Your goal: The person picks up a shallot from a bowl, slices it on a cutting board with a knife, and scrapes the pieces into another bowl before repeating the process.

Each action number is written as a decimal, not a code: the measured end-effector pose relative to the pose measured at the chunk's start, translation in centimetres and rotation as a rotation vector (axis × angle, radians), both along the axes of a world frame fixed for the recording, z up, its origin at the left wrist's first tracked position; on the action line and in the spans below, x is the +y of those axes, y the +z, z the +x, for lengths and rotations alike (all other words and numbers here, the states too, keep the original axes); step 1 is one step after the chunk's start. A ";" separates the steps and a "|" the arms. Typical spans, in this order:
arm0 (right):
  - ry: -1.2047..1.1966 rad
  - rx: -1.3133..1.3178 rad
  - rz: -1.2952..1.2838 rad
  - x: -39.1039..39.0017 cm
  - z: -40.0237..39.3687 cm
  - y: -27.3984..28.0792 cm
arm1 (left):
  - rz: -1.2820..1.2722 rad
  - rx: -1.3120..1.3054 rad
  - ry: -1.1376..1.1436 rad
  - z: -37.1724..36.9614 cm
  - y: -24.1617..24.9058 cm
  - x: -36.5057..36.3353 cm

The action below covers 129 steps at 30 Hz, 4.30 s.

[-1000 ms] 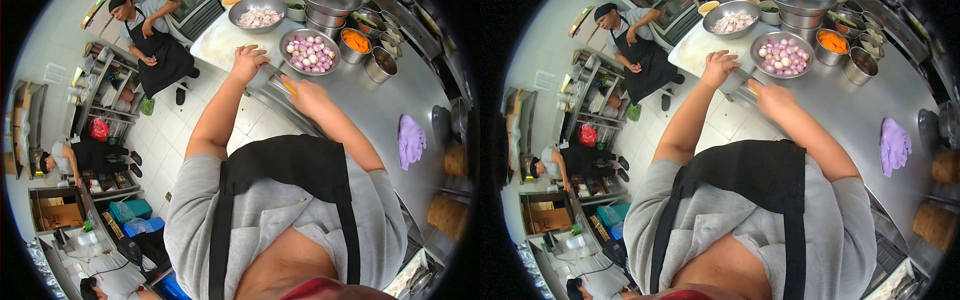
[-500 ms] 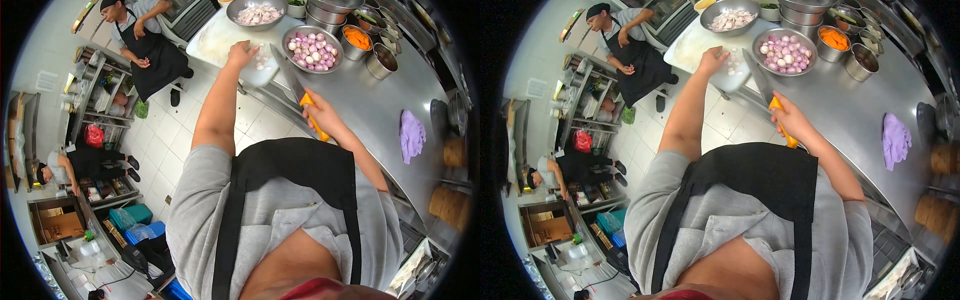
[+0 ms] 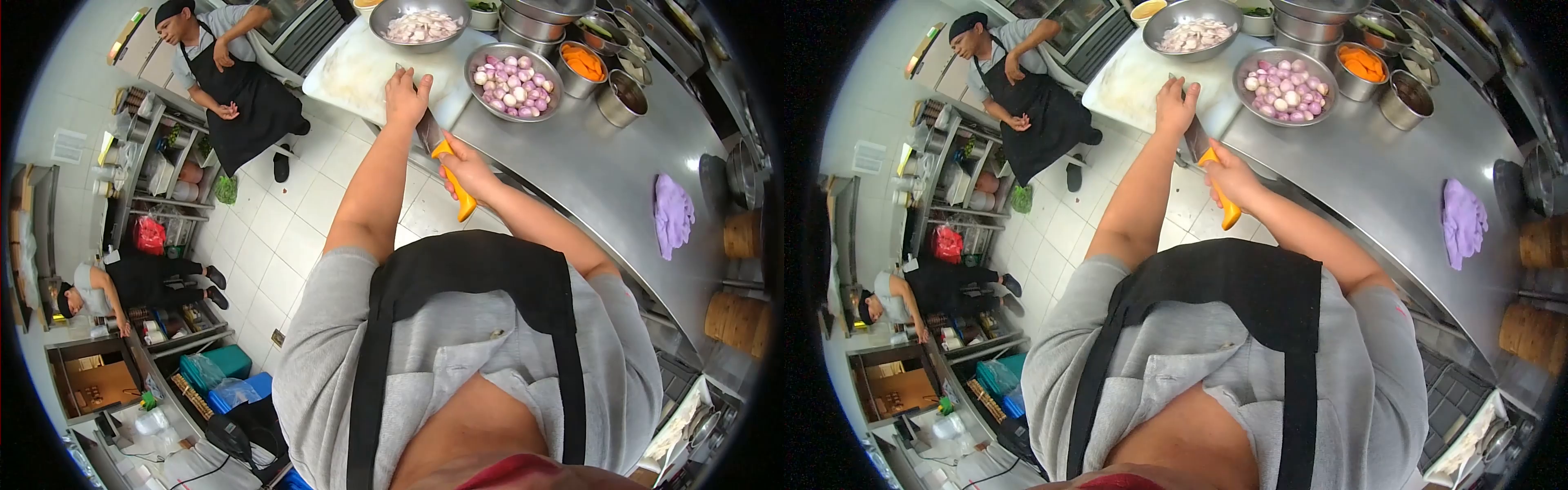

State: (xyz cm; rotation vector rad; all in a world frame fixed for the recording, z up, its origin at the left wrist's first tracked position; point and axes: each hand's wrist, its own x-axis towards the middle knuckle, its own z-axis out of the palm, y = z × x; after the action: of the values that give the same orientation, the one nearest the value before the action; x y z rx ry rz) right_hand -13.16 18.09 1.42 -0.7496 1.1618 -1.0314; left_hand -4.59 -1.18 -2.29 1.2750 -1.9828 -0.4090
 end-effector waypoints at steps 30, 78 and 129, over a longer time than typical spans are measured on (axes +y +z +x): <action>0.081 0.127 -0.302 -4.2 -10.2 12.3 | -0.488 0.625 0.012 -9.7 14.4 -9.5; -0.217 0.319 -0.162 8.5 -18.8 7.5 | -0.350 -1.012 -0.367 -13.0 7.3 2.1; -0.113 0.325 -0.191 9.9 -15.9 6.8 | -0.040 -0.341 -0.244 -5.9 9.9 -2.6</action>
State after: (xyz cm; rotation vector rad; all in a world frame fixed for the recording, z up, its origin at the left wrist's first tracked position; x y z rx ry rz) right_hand -29.07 27.99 8.26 -1.0404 1.4081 -1.1541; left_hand -10.45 -3.81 7.62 1.1383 -2.4350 -0.2783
